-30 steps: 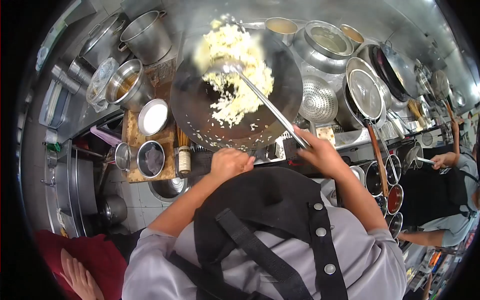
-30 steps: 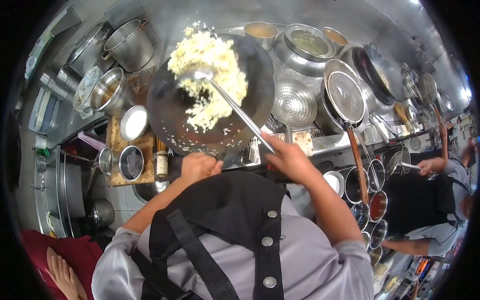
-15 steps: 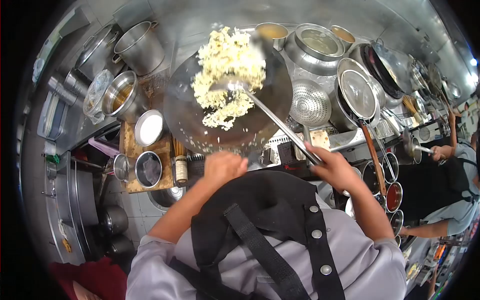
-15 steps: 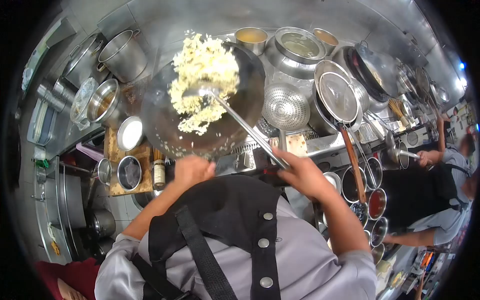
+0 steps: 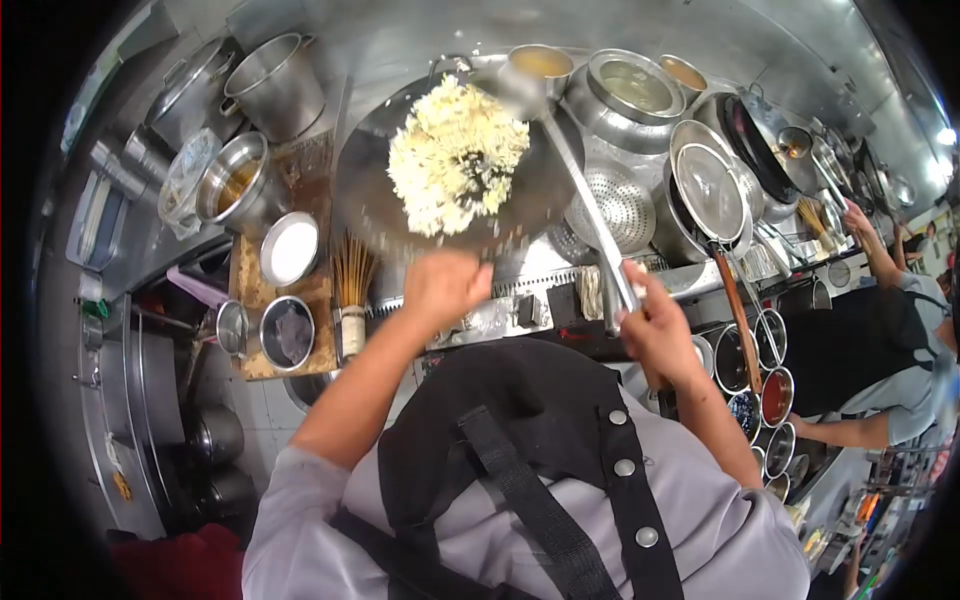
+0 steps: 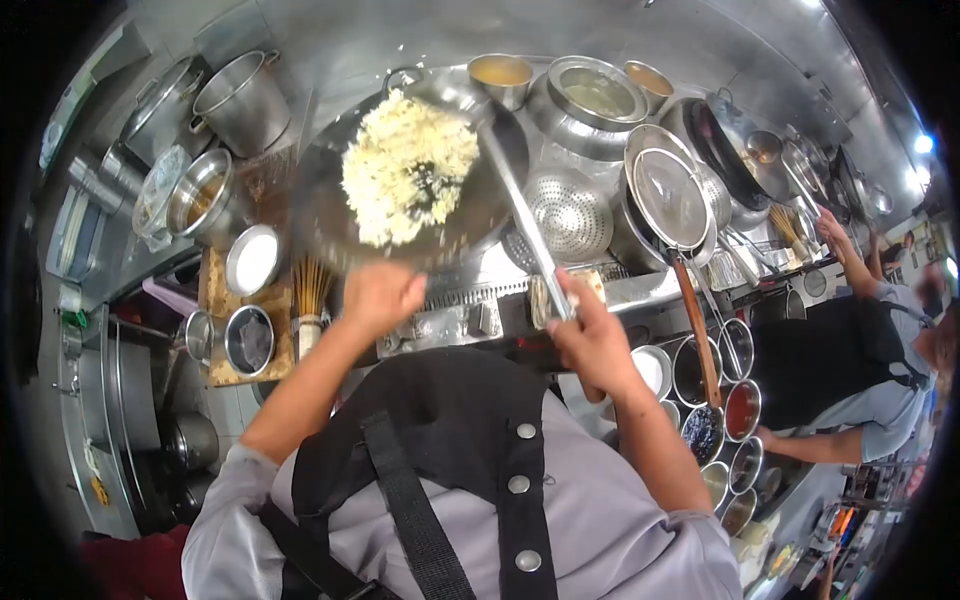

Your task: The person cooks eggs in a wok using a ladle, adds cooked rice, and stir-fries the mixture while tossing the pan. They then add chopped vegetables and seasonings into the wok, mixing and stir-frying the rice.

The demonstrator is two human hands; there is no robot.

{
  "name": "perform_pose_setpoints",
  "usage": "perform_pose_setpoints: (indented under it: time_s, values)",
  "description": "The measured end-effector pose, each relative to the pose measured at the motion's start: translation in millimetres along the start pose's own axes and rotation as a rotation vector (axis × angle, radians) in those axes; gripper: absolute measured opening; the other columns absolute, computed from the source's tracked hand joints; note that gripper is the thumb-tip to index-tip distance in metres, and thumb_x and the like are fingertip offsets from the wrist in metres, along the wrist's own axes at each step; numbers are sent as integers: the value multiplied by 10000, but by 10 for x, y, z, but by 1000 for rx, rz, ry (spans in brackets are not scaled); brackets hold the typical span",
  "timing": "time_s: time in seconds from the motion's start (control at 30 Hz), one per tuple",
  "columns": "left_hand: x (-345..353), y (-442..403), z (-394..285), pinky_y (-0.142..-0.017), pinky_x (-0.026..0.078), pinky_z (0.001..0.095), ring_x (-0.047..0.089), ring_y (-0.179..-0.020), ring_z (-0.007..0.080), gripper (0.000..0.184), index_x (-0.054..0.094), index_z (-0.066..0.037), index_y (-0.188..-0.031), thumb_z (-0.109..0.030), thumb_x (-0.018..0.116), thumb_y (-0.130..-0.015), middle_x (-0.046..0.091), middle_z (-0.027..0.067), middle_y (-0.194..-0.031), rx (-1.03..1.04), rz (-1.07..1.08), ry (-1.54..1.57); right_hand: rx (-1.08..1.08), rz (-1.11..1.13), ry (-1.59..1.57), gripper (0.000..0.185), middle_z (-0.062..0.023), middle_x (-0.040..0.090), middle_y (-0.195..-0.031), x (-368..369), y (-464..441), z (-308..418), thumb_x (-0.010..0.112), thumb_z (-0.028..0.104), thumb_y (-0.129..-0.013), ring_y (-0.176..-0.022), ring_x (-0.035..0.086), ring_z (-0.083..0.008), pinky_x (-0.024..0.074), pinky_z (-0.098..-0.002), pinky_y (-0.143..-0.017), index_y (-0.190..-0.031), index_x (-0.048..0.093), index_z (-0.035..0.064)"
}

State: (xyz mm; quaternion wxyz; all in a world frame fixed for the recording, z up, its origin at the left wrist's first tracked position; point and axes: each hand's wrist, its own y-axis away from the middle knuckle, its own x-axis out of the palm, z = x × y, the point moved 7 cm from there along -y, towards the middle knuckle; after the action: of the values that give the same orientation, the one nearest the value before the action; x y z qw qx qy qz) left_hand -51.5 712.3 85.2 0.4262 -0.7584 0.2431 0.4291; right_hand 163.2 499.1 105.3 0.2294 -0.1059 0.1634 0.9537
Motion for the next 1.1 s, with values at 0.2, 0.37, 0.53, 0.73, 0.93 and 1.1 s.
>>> perform_pose_setpoints:
  time_s: [0.2, 0.37, 0.53, 0.73, 0.93, 1.1]
  values:
    - [297, -614, 513, -758, 465, 475, 596, -765, 335, 294, 648, -81, -737, -296, 682, -935, 642, 90, -768, -17, -265, 11, 35, -50, 49, 649, -42, 577, -751, 750, -1017, 73, 603, 71, -968, -561, 554, -123, 475, -315, -494, -1540, 299, 103]
    - [347, -566, 596, -760, 455, 471, 586, -760, 334, 294, 625, -93, -745, -303, 686, -942, 617, 86, -768, -28, -285, 42, 50, 238, -244, 668, -48, 578, -755, 1108, -1017, 383, 610, 67, -963, -542, 546, -131, 478, -305, -490, -1564, 321, 95]
    - [381, -583, 680, -761, 451, 468, 605, -784, 311, 333, 624, -101, -723, -350, 683, -936, 620, 74, -764, -25, -262, 70, 104, 335, -614, 606, -31, 544, -745, 816, -542, 629, 574, 109, -1012, -498, 482, -118, 427, -286, -437, -1567, 340, 178]
    - [338, -588, 633, -726, 459, 457, 592, -731, 317, 279, 604, -95, -719, -263, 732, -901, 592, 80, -730, 25, -314, 94, 195, 314, -389, 584, -55, 568, -772, 1060, -1345, 194, 592, 96, -1000, -543, 519, -128, 440, -291, -477, -1533, 357, 121]
    - [315, -637, 653, -682, 467, 470, 594, -685, 331, 294, 585, -90, -677, -244, 737, -876, 592, 91, -684, 8, -308, 112, -27, -5, -33, 620, -22, 563, -701, 532, -1690, 292, 628, 98, -963, -561, 554, -121, 472, -297, -498, -1532, 381, 82]
    - [289, -713, 695, -686, 490, 481, 622, -701, 356, 301, 603, -66, -671, -249, 704, -888, 629, 121, -700, -49, -241, 149, -24, 258, 178, 646, -32, 572, -732, 1204, -2114, 301, 617, 93, -959, -550, 544, -142, 473, -322, -507, -1551, 366, 153]
